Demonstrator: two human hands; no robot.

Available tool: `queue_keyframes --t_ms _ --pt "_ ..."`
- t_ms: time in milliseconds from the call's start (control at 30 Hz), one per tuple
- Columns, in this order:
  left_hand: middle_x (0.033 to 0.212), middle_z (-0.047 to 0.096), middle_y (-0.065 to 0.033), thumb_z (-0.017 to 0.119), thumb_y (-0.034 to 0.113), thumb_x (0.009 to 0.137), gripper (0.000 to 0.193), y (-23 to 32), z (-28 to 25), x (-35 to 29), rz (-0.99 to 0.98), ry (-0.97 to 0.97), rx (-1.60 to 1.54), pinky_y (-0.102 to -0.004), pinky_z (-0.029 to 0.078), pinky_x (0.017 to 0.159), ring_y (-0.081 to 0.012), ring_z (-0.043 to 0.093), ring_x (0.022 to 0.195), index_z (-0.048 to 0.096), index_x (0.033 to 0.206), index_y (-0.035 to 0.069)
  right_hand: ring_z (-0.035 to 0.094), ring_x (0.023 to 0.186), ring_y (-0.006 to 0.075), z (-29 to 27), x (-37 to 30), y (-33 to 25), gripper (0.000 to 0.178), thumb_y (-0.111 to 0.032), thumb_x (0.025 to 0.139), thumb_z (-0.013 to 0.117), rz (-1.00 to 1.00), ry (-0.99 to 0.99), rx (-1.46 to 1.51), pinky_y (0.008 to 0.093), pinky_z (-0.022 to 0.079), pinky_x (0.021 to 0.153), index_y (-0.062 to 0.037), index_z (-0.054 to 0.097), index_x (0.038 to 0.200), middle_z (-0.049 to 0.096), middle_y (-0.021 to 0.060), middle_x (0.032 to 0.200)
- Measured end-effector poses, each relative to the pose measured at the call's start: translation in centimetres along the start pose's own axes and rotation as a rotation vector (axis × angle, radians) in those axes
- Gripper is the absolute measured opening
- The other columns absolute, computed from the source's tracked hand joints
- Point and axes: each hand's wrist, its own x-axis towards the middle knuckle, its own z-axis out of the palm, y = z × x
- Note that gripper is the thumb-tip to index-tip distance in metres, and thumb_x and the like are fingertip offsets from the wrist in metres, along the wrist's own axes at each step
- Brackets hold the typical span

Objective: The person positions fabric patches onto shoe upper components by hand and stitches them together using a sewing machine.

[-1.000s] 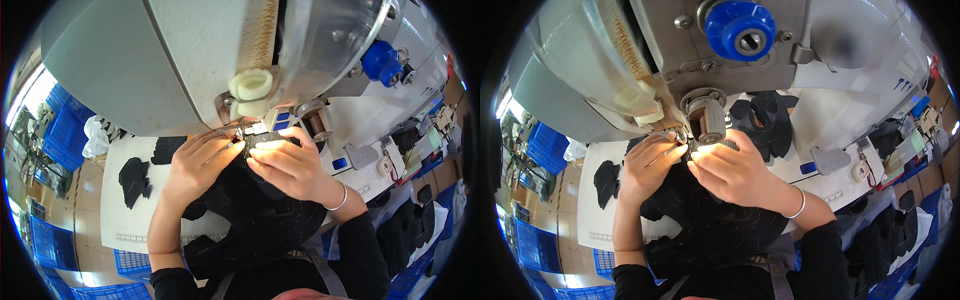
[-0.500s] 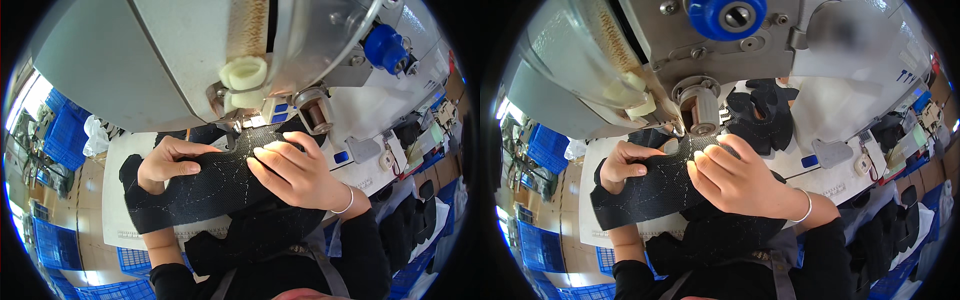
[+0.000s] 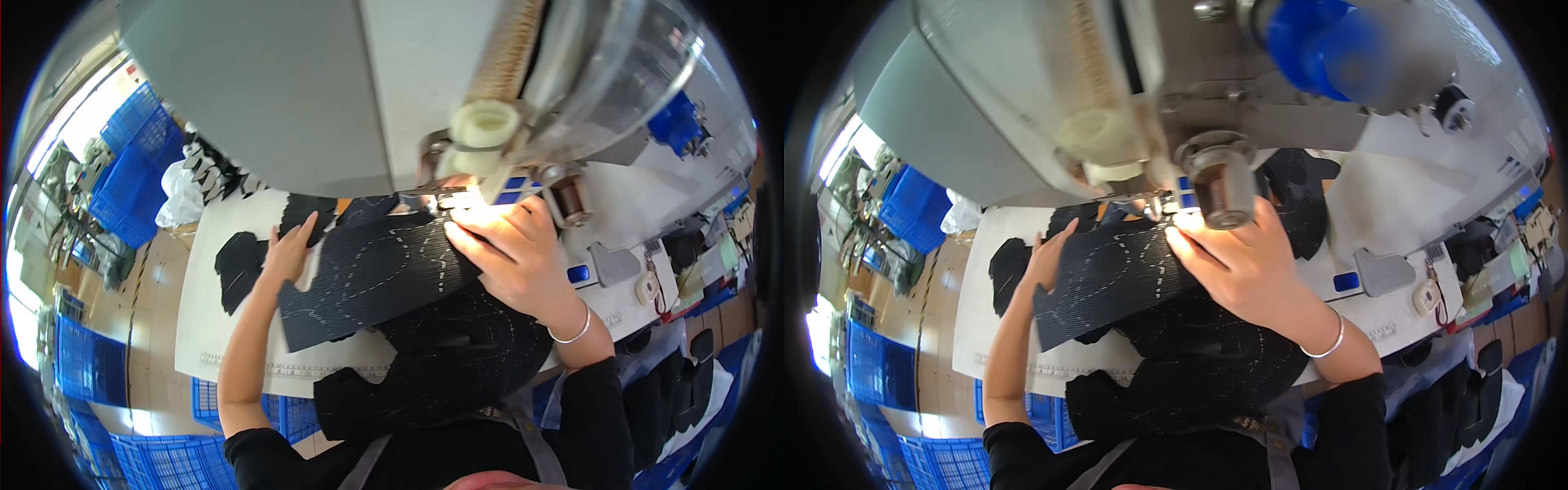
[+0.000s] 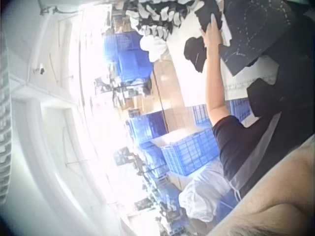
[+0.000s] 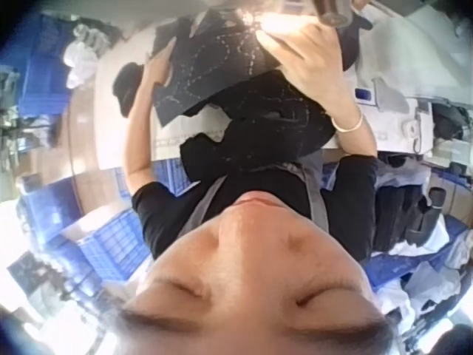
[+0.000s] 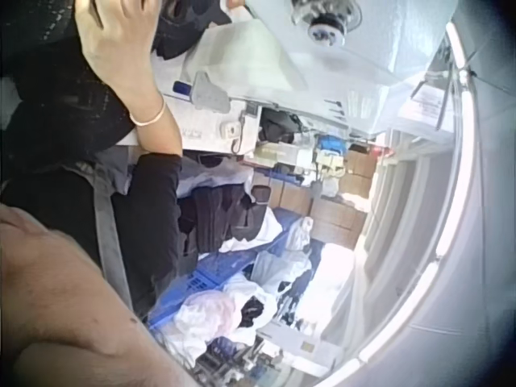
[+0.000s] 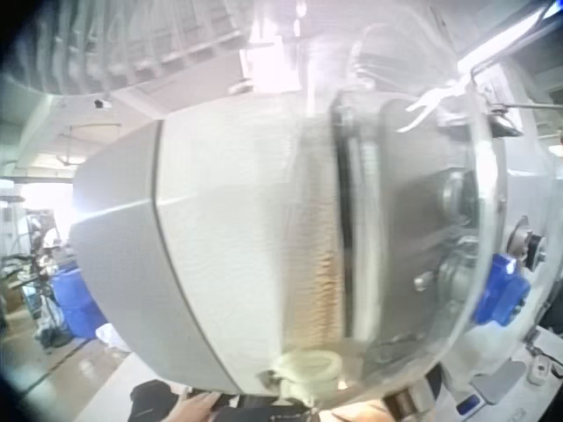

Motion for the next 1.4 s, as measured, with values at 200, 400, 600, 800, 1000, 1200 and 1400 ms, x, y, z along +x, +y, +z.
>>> queue_keyframes --t_ms 200,400,600,800,1000,1200,1400 --pt "0.091 0.067 -0.0094 0.079 0.012 0.072 0.046 0.6 -0.9 -0.3 0.059 0.307 -0.457 -0.0350 0.050 0.076 -0.0234 0.064 0.082 0.056 0.111 0.005 0.060 0.093 0.0231 -1.6 1.1 -1.1 0.038 -0.001 0.058 0.066 0.103 -0.080 0.080 0.0375 0.042 0.080 -0.0039 0.069 0.096 0.066 0.0046 0.103" --pt "0.080 0.067 -0.0032 0.074 0.000 0.078 0.018 1.1 -7.8 -0.7 -0.307 0.300 -1.330 -0.0192 0.048 0.063 -0.0071 0.061 0.068 0.065 0.094 -0.001 0.063 0.084 0.0198 -2.7 -1.7 -5.1 0.024 -0.014 0.076 0.070 -0.143 -0.046 0.422 0.0328 0.048 0.074 -0.0062 0.069 0.098 0.066 0.0044 0.093" --pt "0.085 0.066 -0.0039 0.072 -0.009 0.075 0.023 9.1 -15.6 -3.1 0.220 0.147 -1.395 -0.0173 0.049 0.062 -0.0072 0.063 0.068 0.071 0.096 0.000 0.067 0.074 0.0217 -0.1 -1.2 -3.8 0.033 -0.023 0.098 0.051 0.979 -0.452 1.436 0.0311 0.053 0.067 0.0064 0.066 0.097 0.070 0.0159 0.088" --pt "0.077 0.057 -0.0030 0.072 -0.004 0.077 0.024 15.3 -14.6 -3.0 0.427 0.309 -1.084 -0.0227 0.039 0.048 -0.0070 0.049 0.055 0.071 0.100 0.004 0.066 0.073 0.0178 0.4 -2.7 -3.9 0.035 -0.021 0.100 0.047 1.020 -0.246 1.589 0.0276 0.054 0.066 0.0095 0.064 0.098 0.070 0.0169 0.085" --pt "0.080 0.057 -0.0037 0.074 -0.002 0.075 0.028 16.4 -14.1 -3.4 0.445 0.436 -0.938 -0.0236 0.039 0.047 -0.0102 0.051 0.056 0.072 0.101 0.006 0.064 0.073 0.0072 0.4 -2.9 -5.1 0.018 -0.015 0.092 0.063 0.861 -0.207 1.429 0.0206 0.051 0.064 0.0018 0.065 0.096 0.069 0.0062 0.086" --pt "0.080 0.057 -0.0038 0.075 -0.001 0.074 0.029 16.2 -14.0 -3.2 0.447 0.451 -0.903 -0.0237 0.041 0.048 -0.0108 0.052 0.057 0.072 0.102 0.006 0.064 0.073 0.0072 0.6 -2.9 -5.1 0.021 -0.019 0.091 0.066 0.920 -0.203 1.448 0.0200 0.051 0.063 0.0023 0.066 0.092 0.070 0.0065 0.083" --pt "0.081 0.057 -0.0039 0.076 0.000 0.074 0.029 16.2 -14.0 -3.3 0.436 0.450 -0.897 -0.0235 0.042 0.049 -0.0107 0.052 0.057 0.072 0.102 0.007 0.064 0.070 0.0076 0.4 -2.4 -5.5 0.022 -0.019 0.092 0.065 0.983 -0.189 1.488 0.0202 0.050 0.060 0.0024 0.066 0.088 0.069 0.0078 0.079"
